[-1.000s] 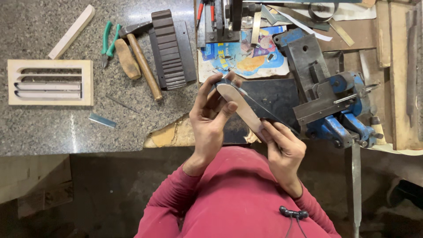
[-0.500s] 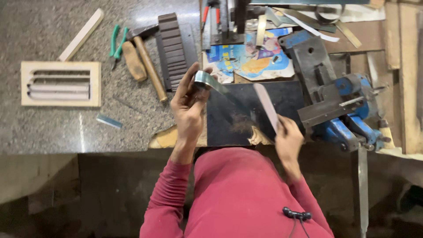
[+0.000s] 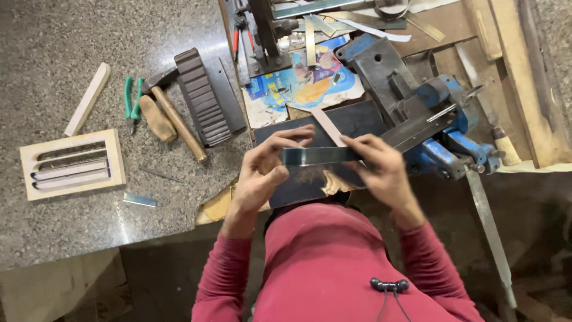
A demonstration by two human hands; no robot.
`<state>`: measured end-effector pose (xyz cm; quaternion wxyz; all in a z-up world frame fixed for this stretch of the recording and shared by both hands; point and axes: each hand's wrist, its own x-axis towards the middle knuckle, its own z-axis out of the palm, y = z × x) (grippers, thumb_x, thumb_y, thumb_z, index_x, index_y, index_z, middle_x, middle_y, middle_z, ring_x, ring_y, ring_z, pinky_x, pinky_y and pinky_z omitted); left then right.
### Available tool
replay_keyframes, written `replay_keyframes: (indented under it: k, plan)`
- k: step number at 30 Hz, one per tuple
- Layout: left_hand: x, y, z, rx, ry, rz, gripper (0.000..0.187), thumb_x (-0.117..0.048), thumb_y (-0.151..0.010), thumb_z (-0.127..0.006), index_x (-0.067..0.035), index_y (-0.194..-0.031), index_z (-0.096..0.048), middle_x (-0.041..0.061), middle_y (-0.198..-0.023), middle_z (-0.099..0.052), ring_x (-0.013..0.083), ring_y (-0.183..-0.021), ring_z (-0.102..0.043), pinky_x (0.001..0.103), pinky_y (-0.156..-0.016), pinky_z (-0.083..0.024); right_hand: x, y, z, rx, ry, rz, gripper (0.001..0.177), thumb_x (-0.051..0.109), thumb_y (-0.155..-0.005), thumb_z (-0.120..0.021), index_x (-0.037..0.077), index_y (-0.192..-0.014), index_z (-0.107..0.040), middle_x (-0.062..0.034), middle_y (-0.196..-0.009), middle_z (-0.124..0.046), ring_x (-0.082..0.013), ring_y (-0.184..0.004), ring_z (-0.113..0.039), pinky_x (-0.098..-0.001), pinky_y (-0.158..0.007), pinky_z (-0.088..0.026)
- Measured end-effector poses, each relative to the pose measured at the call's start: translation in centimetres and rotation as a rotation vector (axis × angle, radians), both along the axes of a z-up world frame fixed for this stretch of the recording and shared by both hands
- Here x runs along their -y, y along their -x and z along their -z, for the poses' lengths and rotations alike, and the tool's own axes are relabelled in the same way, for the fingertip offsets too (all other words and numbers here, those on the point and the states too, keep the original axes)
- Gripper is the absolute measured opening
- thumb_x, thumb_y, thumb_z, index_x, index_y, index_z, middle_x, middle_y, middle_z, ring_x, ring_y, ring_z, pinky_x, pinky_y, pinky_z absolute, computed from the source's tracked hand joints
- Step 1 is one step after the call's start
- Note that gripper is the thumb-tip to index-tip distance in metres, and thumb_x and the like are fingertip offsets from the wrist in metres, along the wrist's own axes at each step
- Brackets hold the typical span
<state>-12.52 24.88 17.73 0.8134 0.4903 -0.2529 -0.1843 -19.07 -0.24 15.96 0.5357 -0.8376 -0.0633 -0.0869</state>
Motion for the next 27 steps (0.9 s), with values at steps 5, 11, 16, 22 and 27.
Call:
replay_keyframes:
  k: [5, 11, 16, 22, 27]
  plan:
    - [0.5, -1.3, -0.8, -0.01, -0.165, 0.378, 0.045, -0.045, -0.098, -0.076, -0.006, -0.12, -0.071, 0.015, -0.16, -0.048, 0.0302, -0.152, -0.048, 0.045, -0.129, -0.039, 5.4, -0.2, 0.2, 0.121, 0.025, -0.142, 0.056, -0.011, -0.071, -0.077, 0.003, -0.125, -0.071, -0.0089, -0.11, -0.066, -0.0261, -0.107, -0.066, -0.0328, -0.092, -0.052]
    - [4.2, -2.7, -1.4, 0.36, -0.287, 0.467, 0.043, -0.038, -0.086, -0.082, -0.004, -0.11, -0.073, 0.013, -0.145, -0.057, 0.0247, -0.137, -0.055, 0.041, -0.12, -0.048, 7.6, -0.9, -2.4, 0.325, 0.278, -0.043, 0.055, -0.004, -0.066, -0.08, 0.008, -0.12, -0.075, -0.0097, -0.123, -0.07, -0.0318, -0.129, -0.061, -0.0525, -0.124, -0.04]
    - [7.5, -3.0, -1.8, 0.521, -0.595, 0.297, 0.035, -0.009, -0.076, -0.083, -0.011, -0.109, -0.074, 0.005, -0.14, -0.067, 0.0228, -0.123, -0.068, 0.034, -0.098, -0.06, 10.6, 4.3, -2.5, 0.271, 0.422, 0.341, 0.054, 0.008, -0.079, -0.089, 0.008, -0.13, -0.071, -0.01, -0.135, -0.065, -0.0318, -0.131, -0.059, -0.049, -0.125, -0.039]
    - [12.4, -6.6, 0.9, 0.965, -0.648, 0.022, 0.043, -0.002, -0.068, -0.09, -0.009, -0.106, -0.071, 0.008, -0.134, -0.062, 0.0384, -0.147, -0.047, 0.048, -0.111, -0.053, 19.7, 20.5, 8.5, -0.138, 0.821, 0.636, 0.056, 0.035, -0.092, -0.083, 0.007, -0.138, -0.068, -0.0117, -0.133, -0.062, -0.0319, -0.13, -0.055, -0.0484, -0.12, -0.038]
    - [17.0, -12.3, 4.9, 1.045, -0.655, 0.029, 0.042, -0.01, -0.072, -0.094, -0.009, -0.106, -0.069, 0.008, -0.132, -0.062, 0.0394, -0.149, -0.043, 0.05, -0.115, -0.049, 25.2, 34.5, 20.4, -0.815, 0.472, 0.763, 0.075, 0.058, -0.078, -0.08, 0.005, -0.13, -0.07, -0.02, -0.115, -0.07, -0.0362, -0.105, -0.066, -0.0448, -0.091, -0.051]
